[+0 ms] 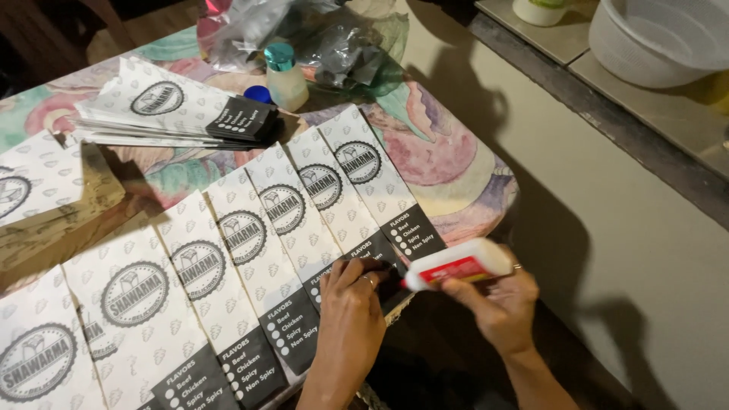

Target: The person folds printed paper sheets into small packages on a table, then applies glue from a bottle to the edges and presses them closed. The person repeats this process for multiple packages, stacking the finished ones on the table.

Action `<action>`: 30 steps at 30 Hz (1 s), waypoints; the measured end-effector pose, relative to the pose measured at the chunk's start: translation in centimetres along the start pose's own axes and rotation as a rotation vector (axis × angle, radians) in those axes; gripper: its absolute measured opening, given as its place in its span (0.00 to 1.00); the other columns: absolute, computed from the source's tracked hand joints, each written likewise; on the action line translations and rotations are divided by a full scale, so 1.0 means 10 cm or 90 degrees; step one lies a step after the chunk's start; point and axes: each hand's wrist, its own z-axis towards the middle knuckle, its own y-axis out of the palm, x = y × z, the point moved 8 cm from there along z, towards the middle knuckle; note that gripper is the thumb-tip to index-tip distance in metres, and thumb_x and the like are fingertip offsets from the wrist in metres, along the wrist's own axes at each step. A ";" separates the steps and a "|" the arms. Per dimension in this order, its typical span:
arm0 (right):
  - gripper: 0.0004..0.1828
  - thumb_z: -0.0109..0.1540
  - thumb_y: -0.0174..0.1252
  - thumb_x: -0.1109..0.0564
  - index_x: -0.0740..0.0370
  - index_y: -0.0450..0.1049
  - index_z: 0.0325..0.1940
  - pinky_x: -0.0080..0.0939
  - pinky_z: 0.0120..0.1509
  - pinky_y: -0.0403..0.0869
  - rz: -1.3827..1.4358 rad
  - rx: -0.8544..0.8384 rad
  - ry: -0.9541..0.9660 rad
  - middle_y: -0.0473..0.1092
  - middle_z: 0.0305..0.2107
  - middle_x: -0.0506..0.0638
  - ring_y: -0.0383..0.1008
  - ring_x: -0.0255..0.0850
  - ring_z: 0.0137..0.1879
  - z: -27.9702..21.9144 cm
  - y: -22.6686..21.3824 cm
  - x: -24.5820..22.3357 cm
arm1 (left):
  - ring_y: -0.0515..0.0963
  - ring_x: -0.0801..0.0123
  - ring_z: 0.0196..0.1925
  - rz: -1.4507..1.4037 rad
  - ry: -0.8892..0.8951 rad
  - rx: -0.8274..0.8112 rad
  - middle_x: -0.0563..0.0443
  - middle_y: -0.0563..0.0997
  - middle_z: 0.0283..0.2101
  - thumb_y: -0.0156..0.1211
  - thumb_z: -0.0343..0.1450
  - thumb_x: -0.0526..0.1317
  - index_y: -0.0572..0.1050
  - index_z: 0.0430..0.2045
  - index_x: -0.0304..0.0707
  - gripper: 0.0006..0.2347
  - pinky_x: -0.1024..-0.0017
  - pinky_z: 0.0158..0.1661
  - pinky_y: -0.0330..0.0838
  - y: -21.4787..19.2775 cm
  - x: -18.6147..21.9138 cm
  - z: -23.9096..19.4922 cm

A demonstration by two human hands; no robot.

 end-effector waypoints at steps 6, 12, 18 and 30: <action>0.09 0.54 0.66 0.71 0.75 0.78 0.38 0.46 0.57 0.84 0.095 0.070 -0.022 0.77 0.38 0.61 0.81 0.49 0.45 0.05 -0.24 0.13 | 0.73 0.55 0.50 -0.037 0.024 -0.019 0.44 0.81 0.48 0.53 0.67 0.21 0.82 0.42 0.29 0.14 0.57 0.47 0.65 -0.14 0.03 -0.03; 0.09 0.52 0.70 0.69 0.69 0.77 0.35 0.40 0.44 0.83 0.210 0.096 -0.017 0.77 0.29 0.53 0.79 0.40 0.35 -0.08 -0.26 0.25 | 0.76 0.64 0.43 0.050 -0.006 0.041 0.52 0.83 0.40 0.61 0.70 0.32 0.82 0.34 0.37 0.04 0.64 0.43 0.71 -0.43 -0.15 -0.26; 0.15 0.50 0.71 0.69 0.72 0.78 0.40 0.43 0.48 0.84 0.217 0.018 0.025 0.79 0.33 0.56 0.81 0.42 0.38 -0.16 0.08 0.09 | 0.72 0.56 0.47 0.045 -0.022 -0.049 0.50 0.79 0.45 0.70 0.66 0.37 0.82 0.40 0.32 0.12 0.57 0.49 0.68 -0.32 -0.29 -0.38; 0.25 0.50 0.75 0.57 0.69 0.78 0.47 0.27 0.42 0.78 -0.025 -0.201 -0.108 0.81 0.34 0.48 0.78 0.30 0.34 -0.24 0.70 -0.51 | 0.71 0.58 0.51 0.041 0.001 -0.067 0.52 0.80 0.50 0.75 0.61 0.38 0.79 0.48 0.36 0.21 0.61 0.47 0.67 -0.41 -0.16 -0.38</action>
